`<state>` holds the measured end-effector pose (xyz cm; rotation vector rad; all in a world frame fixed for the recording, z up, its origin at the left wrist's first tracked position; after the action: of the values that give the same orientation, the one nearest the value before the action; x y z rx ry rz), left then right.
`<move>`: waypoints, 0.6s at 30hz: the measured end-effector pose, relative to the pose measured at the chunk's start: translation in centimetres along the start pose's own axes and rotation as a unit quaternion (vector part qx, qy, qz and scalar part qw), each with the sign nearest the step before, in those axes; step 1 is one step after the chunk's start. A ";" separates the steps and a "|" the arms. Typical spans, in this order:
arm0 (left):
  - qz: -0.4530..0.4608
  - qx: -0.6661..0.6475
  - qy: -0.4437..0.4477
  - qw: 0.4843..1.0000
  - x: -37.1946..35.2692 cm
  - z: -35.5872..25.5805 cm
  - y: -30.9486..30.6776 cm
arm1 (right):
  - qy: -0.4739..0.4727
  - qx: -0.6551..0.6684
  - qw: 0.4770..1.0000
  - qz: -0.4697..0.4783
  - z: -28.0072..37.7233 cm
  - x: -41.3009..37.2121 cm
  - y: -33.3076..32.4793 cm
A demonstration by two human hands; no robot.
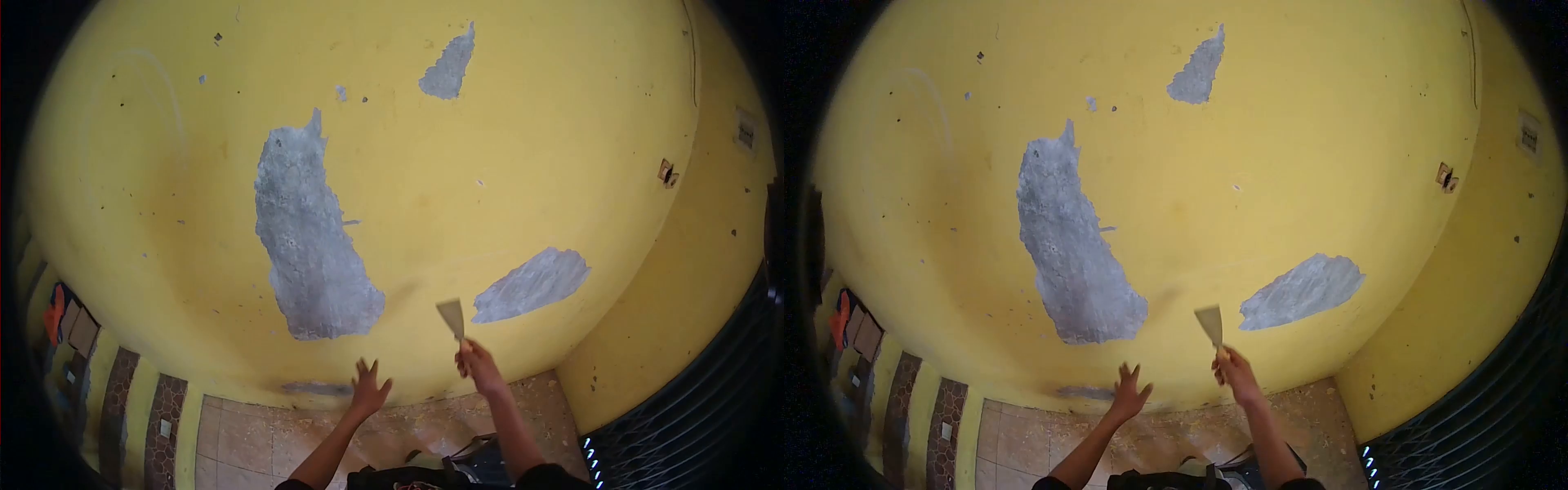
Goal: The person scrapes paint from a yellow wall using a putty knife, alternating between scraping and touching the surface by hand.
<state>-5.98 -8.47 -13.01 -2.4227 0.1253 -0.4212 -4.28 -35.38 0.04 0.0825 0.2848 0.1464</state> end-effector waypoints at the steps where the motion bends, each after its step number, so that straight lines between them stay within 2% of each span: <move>1: -0.012 0.009 0.043 0.999 2.0 -3.5 -1.9 | -0.034 0.008 0.999 0.006 3.6 -0.6 1.0; 5: -0.097 0.065 0.229 0.966 7.9 -16.6 -9.8 | -0.129 -0.003 0.991 0.046 13.2 -0.7 3.1; 6: -0.121 0.084 0.272 0.951 8.9 -19.4 -11.5 | -0.129 -0.001 0.991 0.046 14.8 -0.6 3.5; 7: -0.145 0.101 0.313 0.933 9.7 -21.9 -13.0 | -0.161 0.002 0.985 0.058 16.4 -0.8 4.0; 8: -0.144 0.100 0.312 0.934 10.6 -23.6 -14.4 | -0.194 0.005 0.979 0.070 17.9 -0.8 4.5; 10: -0.180 0.143 0.397 0.889 12.2 -27.3 -16.5 | -0.209 0.015 0.974 0.085 20.1 0.0 5.0; 17: -0.229 0.205 0.445 0.841 17.9 -31.0 -19.0 | -0.220 0.018 0.960 0.170 23.5 4.0 8.4; 18: -0.237 0.216 0.460 0.828 18.7 -31.4 -19.2 | -0.252 0.030 0.950 0.184 24.2 4.8 8.8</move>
<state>0.94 -16.23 26.96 -1.5896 -0.1559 -1.6310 6.06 -27.41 22.80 0.2294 -0.2423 0.4782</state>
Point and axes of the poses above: each hand's wrist, its own x-axis towards the middle knuckle, its own y-axis out of the palm, z = x × y, the point moved 4 cm from there along x, towards the middle knuckle, and after that the axes turned 15 degrees about y, right-handed, at the moved point
